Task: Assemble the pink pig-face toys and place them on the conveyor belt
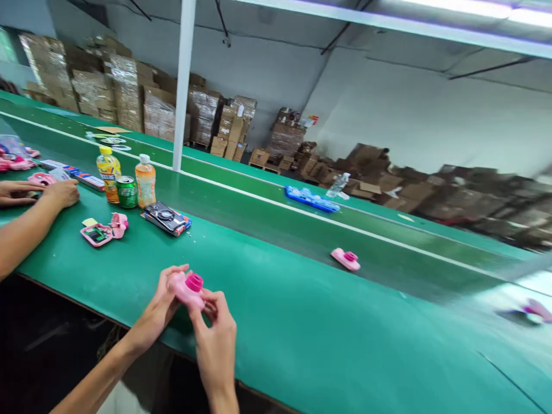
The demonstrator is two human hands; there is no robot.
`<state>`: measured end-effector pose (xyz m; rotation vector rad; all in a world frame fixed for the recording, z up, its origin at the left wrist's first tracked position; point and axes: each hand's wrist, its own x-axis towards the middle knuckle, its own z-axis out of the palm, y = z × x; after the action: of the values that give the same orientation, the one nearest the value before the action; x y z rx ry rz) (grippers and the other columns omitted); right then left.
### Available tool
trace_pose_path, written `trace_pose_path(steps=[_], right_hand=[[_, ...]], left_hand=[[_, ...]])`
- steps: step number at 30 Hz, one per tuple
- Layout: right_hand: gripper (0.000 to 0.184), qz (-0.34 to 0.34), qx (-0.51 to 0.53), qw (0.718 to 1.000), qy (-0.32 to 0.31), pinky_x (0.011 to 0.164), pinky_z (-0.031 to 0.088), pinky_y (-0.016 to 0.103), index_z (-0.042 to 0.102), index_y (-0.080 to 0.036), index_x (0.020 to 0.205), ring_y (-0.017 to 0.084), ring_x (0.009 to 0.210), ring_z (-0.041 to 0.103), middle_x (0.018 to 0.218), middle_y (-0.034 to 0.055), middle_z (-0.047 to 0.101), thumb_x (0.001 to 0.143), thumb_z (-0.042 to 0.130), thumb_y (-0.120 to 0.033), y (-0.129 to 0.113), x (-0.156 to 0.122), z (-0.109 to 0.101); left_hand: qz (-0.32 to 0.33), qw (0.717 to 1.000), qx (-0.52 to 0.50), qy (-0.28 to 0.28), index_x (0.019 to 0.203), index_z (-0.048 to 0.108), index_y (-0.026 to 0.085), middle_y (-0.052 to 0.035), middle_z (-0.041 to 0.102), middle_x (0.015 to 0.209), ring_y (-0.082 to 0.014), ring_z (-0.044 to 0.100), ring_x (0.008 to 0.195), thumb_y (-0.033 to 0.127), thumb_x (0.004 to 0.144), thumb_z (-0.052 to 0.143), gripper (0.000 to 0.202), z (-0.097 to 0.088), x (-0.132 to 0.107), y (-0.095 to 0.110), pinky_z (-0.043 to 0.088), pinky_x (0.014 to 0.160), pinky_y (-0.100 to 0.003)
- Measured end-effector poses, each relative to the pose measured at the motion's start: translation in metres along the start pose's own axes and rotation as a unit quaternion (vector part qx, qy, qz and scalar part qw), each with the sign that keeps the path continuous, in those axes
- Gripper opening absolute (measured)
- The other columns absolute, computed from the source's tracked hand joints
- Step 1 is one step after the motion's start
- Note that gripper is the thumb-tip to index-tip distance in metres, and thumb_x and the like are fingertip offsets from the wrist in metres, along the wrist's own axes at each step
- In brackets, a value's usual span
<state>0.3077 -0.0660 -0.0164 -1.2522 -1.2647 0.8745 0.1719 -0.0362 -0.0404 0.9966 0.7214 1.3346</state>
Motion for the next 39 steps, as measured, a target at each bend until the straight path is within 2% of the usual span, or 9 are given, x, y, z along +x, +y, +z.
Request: trace_pose_path(steps=[4,8,11,14,21,27,33,36,39], right_hand=[[0.041,-0.083,-0.202,0.975,0.036,0.088,0.057,0.037,0.063,-0.022,0.097,0.024,0.095,0.072,0.106,0.0107,0.074,0.083,0.065,-0.06,0.021,0.071,-0.069],[0.05,-0.09,-0.355,0.917,0.155,0.082,0.054,0.045,0.052,-0.024,0.079,0.029,0.08,0.067,0.084,0.0135,0.069,0.074,0.05,-0.074,0.051,0.177,-0.129],[0.05,-0.092,-0.374,0.902,0.193,0.078,0.053,0.049,0.043,-0.027,0.075,0.031,0.077,0.064,0.077,0.0148,0.066,0.07,0.043,-0.077,0.07,0.235,-0.149],[0.051,-0.104,-0.39,0.895,0.191,0.076,0.053,0.048,0.042,-0.028,0.075,0.031,0.077,0.063,0.075,0.0133,0.063,0.07,0.041,-0.078,0.086,0.268,-0.155],[0.093,-0.199,-0.409,0.873,0.175,0.107,0.036,0.068,0.055,-0.004,0.113,0.051,0.137,0.039,0.128,0.0389,0.051,0.079,0.033,-0.088,0.113,0.258,-0.147],[0.06,-0.309,-0.381,0.87,-0.05,0.107,0.05,0.051,0.052,-0.016,0.14,0.033,0.127,0.059,0.139,0.0195,0.057,0.098,0.049,-0.058,0.12,0.14,-0.116],[0.047,-0.135,-0.275,0.931,-0.196,0.099,0.057,0.036,0.058,-0.023,0.139,0.026,0.121,0.067,0.137,0.0108,0.066,0.098,0.055,-0.046,0.082,0.055,-0.104],[0.051,-0.052,-0.225,0.963,-0.141,0.1,0.056,0.038,0.058,-0.02,0.138,0.027,0.12,0.067,0.135,0.0118,0.067,0.097,0.053,-0.052,0.065,0.051,-0.097],[0.056,-0.041,-0.207,0.97,-0.117,0.1,0.056,0.04,0.057,-0.02,0.139,0.027,0.117,0.067,0.132,0.0128,0.068,0.095,0.056,-0.054,0.059,0.052,-0.095]], left_hand=[[0.11,0.936,0.325,0.076,0.15,0.03,0.034,-0.0106,0.029,0.164,-0.0303,0.044,0.144,0.057,0.101,0.047,0.057,-0.076,0.001,0.034,0.038,0.117,-0.051],[0.251,0.724,0.614,0.19,0.144,0.045,0.024,-0.0163,0.039,0.157,-0.0402,0.034,0.147,0.065,0.09,0.056,0.069,-0.177,0.044,0.083,0.027,0.12,-0.061],[0.192,0.628,0.743,0.127,0.15,0.048,0.025,-0.0194,0.038,0.159,-0.0485,0.031,0.147,0.07,0.083,0.06,0.082,-0.224,0.085,0.097,0.025,0.114,-0.069],[0.138,0.619,0.773,0.012,0.154,0.043,0.031,-0.0161,0.054,0.148,-0.0398,0.053,0.132,0.065,0.087,0.057,0.077,-0.237,0.108,0.096,0.032,0.112,-0.059],[0.143,0.662,0.735,-0.034,0.15,0.049,0.03,-0.0111,0.066,0.119,-0.0286,0.062,0.106,0.049,0.097,0.054,0.056,-0.184,0.095,0.085,0.044,0.097,-0.043],[0.152,0.693,0.702,-0.064,0.151,0.046,0.035,-0.0115,0.064,0.126,-0.0312,0.059,0.113,0.042,0.093,0.065,0.062,-0.055,0.047,0.035,0.047,0.1,-0.049],[0.1,0.766,0.635,0.01,0.161,0.024,0.033,-0.0168,0.049,0.15,-0.0398,0.047,0.137,0.026,0.084,0.072,0.092,0.068,0.0,-0.03,0.037,0.114,-0.063],[0.121,0.817,0.563,0.025,0.163,0.012,0.026,-0.0149,0.026,0.167,-0.0349,0.025,0.153,0.017,0.086,0.061,0.092,0.067,-0.019,-0.032,0.034,0.12,-0.056],[0.137,0.833,0.534,0.049,0.16,0.025,0.023,-0.0125,0.041,0.158,-0.0273,0.034,0.147,0.011,0.093,0.043,0.07,0.023,-0.017,-0.016,0.036,0.12,-0.051]])
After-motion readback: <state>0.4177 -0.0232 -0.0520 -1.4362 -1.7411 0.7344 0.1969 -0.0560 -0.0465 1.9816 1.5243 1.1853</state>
